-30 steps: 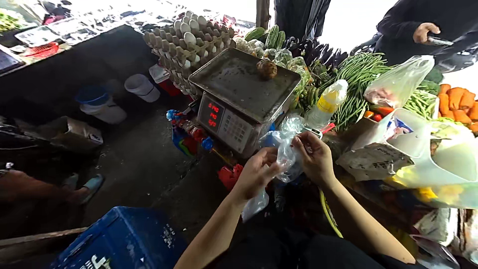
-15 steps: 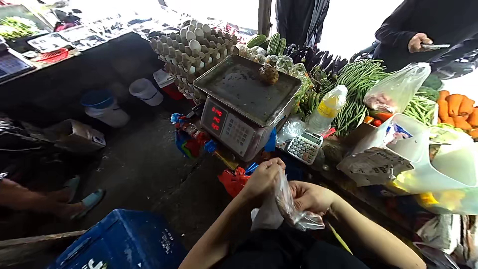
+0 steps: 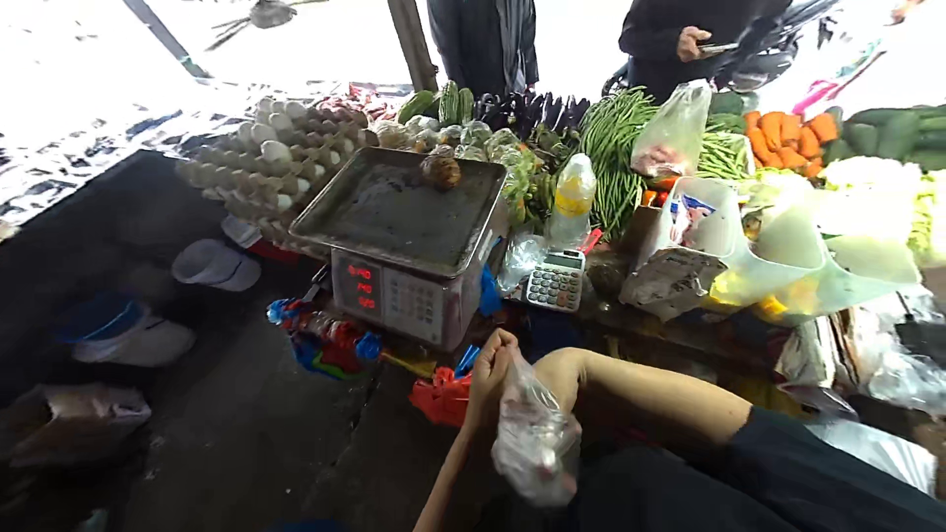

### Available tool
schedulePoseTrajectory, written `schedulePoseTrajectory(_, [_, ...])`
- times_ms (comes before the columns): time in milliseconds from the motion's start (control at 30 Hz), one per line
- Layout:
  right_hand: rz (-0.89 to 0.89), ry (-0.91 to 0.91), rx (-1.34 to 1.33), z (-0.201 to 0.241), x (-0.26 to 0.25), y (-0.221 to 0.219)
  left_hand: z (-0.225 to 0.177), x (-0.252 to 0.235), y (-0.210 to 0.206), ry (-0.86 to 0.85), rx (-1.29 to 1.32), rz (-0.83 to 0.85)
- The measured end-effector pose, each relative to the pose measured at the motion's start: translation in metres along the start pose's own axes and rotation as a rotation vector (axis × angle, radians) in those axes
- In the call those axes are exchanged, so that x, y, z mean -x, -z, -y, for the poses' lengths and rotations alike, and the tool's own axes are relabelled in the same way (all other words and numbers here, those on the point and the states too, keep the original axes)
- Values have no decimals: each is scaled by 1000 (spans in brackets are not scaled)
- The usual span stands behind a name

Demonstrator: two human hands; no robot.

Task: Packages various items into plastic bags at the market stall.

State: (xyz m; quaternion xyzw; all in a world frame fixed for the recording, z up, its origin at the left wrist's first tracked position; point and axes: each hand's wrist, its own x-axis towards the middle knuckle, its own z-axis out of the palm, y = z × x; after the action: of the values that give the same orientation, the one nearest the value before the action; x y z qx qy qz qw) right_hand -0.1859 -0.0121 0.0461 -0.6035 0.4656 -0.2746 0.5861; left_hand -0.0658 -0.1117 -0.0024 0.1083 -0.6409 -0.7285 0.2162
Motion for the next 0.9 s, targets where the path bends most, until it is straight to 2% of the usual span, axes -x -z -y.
schedulePoseTrajectory(33, [-27, 11, 71, 19, -2, -2, -18, 0, -11, 101, 26, -11])
schedulePoseTrajectory(67, [-117, 107, 85, 34, -5, -4, -58, 0, -26, 331, -29, -44])
schedulePoseTrajectory(100, [-256, 314, 78, 44, -10, -5, -89, 1, -39, 531, -125, -58])
schedulePoseTrajectory(133, [-425, 547, 110, 49, -21, 2, -100, 5, -48, 654, -143, -100])
schedulePoseTrajectory(167, [-655, 735, 248, 50, -36, 17, -66, 15, -41, 442, -36, -114])
schedulePoseTrajectory(200, [-881, 841, 408, 51, -47, 40, -28, 16, -37, 230, 151, -143])
schedulePoseTrajectory(233, [-1088, 860, 537, 53, -53, 67, -8, 12, -34, 108, 307, -112])
schedulePoseTrajectory(267, [-1268, 781, 598, 55, -57, 95, -6, 8, -32, 57, 362, -99])
schedulePoseTrajectory(300, [-1397, 617, 593, 58, -61, 122, -9, 6, -30, 46, 333, -114])
schedulePoseTrajectory(367, [-1414, 159, 568, 69, -74, 177, -14, 9, -24, 74, 169, -146])
schedulePoseTrajectory(467, [-1243, -279, 758, 69, -120, 232, -5, 24, -19, 157, 42, -175])
schedulePoseTrajectory(533, [-1139, -474, 910, 78, -142, 235, 8, 33, -14, 173, 87, -140])
schedulePoseTrajectory(633, [-1075, -610, 979, 90, -164, 236, 18, 43, -7, 184, 139, -102])
schedulePoseTrajectory(700, [-1120, -505, 926, 83, -164, 235, 18, 48, -5, 203, 119, -89])
schedulePoseTrajectory(800, [-1236, -78, 694, 72, -146, 212, 5, 53, -2, 275, 63, -57])
schedulePoseTrajectory(833, [-1263, 100, 561, 73, -137, 196, 0, 54, -3, 295, 74, -43])
schedulePoseTrajectory(900, [-1271, 337, 268, 76, -105, 135, -8, 57, -4, 330, 209, 71])
